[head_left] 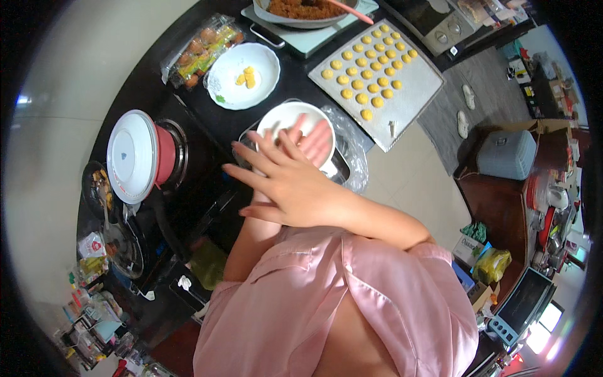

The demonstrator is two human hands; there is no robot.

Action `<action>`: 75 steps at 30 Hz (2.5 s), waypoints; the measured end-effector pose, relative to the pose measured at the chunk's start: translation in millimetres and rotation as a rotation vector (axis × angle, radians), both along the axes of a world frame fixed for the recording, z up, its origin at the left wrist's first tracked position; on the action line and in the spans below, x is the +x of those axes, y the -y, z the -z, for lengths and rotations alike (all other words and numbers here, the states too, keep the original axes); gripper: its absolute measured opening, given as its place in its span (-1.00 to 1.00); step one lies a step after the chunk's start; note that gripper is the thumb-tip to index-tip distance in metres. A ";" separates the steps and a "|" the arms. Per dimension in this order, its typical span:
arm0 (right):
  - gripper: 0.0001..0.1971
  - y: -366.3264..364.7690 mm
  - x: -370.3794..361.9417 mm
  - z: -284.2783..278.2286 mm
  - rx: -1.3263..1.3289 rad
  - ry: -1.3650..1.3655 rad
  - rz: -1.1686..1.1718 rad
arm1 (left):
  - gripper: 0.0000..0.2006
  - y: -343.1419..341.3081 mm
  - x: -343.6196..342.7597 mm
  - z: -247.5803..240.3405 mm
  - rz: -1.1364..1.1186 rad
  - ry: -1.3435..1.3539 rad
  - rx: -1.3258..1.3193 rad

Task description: The person prepares small pastries by hand, flattening portions of yellow dough, placing a dark round filling in the center, and rolling them into balls before placing them onto a baking sheet.

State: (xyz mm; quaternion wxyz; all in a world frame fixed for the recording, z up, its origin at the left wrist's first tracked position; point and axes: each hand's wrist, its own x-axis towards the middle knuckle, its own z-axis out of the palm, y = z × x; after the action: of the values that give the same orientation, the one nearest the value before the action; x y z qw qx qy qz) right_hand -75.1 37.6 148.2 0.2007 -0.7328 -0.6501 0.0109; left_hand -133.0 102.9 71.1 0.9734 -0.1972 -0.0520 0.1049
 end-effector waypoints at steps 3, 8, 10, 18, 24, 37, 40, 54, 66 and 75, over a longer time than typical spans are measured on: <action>-0.32 -31.0 23.8 13.1 0.128 -0.211 0.092 | -0.16 25.1 4.9 -28.2 0.280 -0.147 0.273; -0.29 11.5 -2.7 18.3 0.091 -0.050 -0.012 | -0.21 5.4 2.8 -32.1 -0.129 -0.566 0.672; -0.29 -4.4 4.9 22.4 0.075 -0.144 0.009 | -0.15 15.7 2.0 -32.1 0.110 -0.305 0.716; -0.31 -9.2 13.7 6.8 -0.036 -0.082 0.016 | -0.26 13.9 12.1 -8.8 -0.195 0.101 0.438; -0.38 0.5 40.2 18.4 -0.136 -0.180 0.167 | -0.28 -10.5 -4.5 -22.5 0.066 -0.132 0.171; -0.35 -9.8 2.5 0.7 0.030 -0.286 -0.050 | -0.13 2.1 6.4 -23.1 0.067 -0.340 0.753; -0.38 -27.4 24.3 14.3 0.068 -0.340 0.006 | -0.17 14.0 11.9 -38.3 0.202 -0.257 0.307; -0.55 33.3 78.8 -26.7 0.640 -1.014 0.262 | -0.41 -8.0 12.2 -51.6 0.161 -0.192 0.170; -0.53 64.0 57.7 6.2 0.346 -0.497 0.295 | -0.46 2.7 29.4 -57.8 0.123 -0.422 0.368; -0.48 85.9 92.8 21.9 0.373 -0.462 0.349 | -0.49 25.4 69.9 -48.3 0.168 -0.550 0.611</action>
State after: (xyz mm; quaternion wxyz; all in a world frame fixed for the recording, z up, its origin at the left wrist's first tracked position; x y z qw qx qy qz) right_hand 17.7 -48.3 126.4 0.4720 -0.7618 -0.4431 0.0229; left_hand -63.1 77.6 119.3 0.9699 0.1323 0.1972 0.0536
